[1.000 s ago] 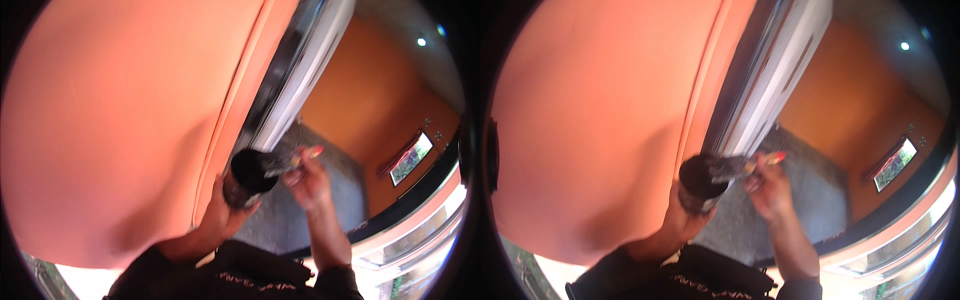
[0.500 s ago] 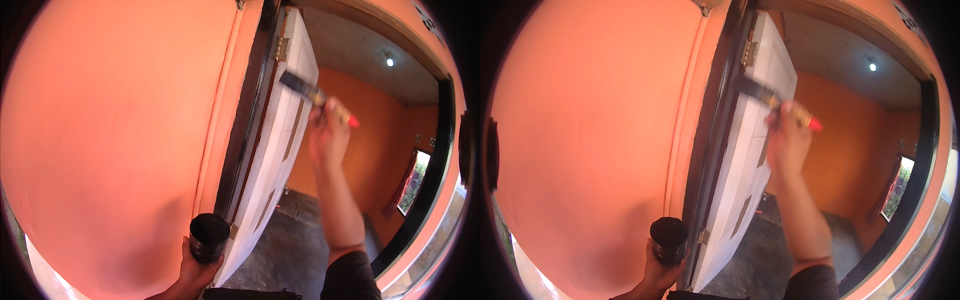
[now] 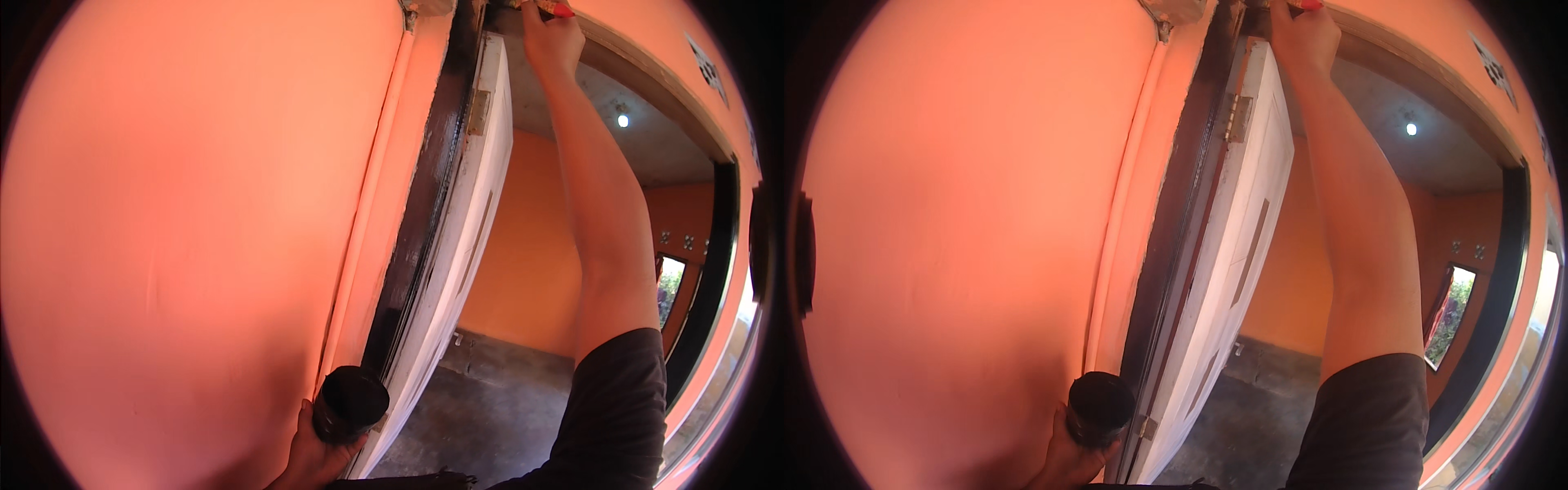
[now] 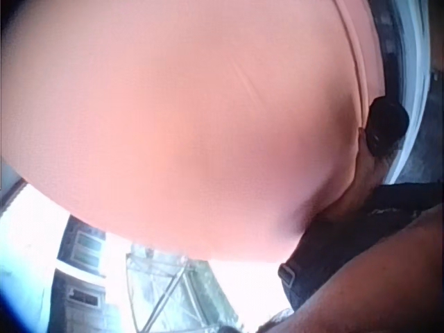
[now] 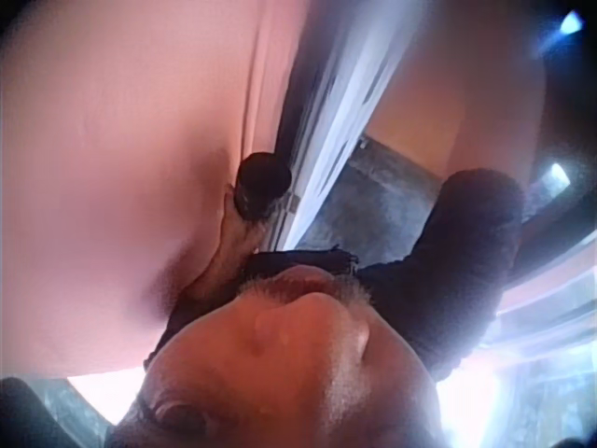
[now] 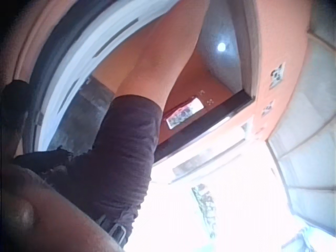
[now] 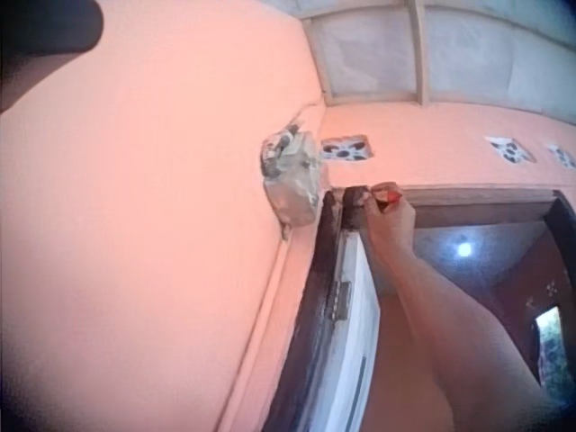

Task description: The person paints the door frame black using a paintbrush and a small paint can. They repeatedly dip the brush into the can and apply paint to the vertical and horizontal sections of the frame around a white door.

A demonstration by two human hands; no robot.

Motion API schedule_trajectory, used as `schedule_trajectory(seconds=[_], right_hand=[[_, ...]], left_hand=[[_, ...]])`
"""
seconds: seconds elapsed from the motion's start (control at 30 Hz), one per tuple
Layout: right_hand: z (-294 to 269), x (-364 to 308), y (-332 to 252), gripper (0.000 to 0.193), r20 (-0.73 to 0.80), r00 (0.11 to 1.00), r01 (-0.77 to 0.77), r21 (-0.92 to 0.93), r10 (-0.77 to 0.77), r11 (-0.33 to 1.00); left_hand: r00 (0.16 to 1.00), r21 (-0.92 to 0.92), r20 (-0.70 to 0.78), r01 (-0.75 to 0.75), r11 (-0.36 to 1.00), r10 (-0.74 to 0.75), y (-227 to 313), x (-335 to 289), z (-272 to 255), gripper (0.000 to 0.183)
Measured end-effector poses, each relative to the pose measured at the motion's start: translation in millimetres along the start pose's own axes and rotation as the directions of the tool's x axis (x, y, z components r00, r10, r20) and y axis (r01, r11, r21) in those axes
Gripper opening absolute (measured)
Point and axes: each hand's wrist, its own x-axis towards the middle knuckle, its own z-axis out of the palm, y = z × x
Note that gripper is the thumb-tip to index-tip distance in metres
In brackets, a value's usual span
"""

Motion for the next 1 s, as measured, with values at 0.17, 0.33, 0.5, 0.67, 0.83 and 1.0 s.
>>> schedule_trajectory(seconds=[0.17,0.33,0.5,0.67,0.83,1.0], right_hand=[[21.9,21.6,14.5,0.018,0.012,0.996,0.093,-0.148,-0.092,0.985],[26.2,24.8,32.3,0.017,0.120,0.987,0.123,-0.157,-0.105,0.980],[17.3,27.5,31.0,0.014,0.122,0.992,0.046,-0.014,-0.043,0.999],[23.9,42.7,30.3,0.012,0.074,0.992,0.103,-0.043,-0.099,0.994],[17.5,39.3,53.5,0.038,0.298,0.950,0.240,-0.493,-0.097,0.836],[22.8,49.1,29.0,0.021,0.101,0.983,0.166,-0.120,-0.154,0.979]], left_hand=[[0.993,0.103,-0.047,-0.104,0.989,0.110,-0.6,3.6,21.0,0.069],[0.997,0.152,0.038,-0.068,0.986,0.063,7.9,10.0,-1.6,0.070],[0.994,0.030,0.104,-0.031,0.999,0.028,10.3,10.5,-12.8,0.068],[0.998,0.149,0.038,-0.051,0.987,0.046,11.6,11.4,-7.9,0.068],[0.999,0.124,0.029,-0.047,0.991,0.044,13.7,10.2,-8.1,0.070],[0.998,0.181,0.030,-0.065,0.981,0.061,12.2,9.0,-6.0,0.072]])
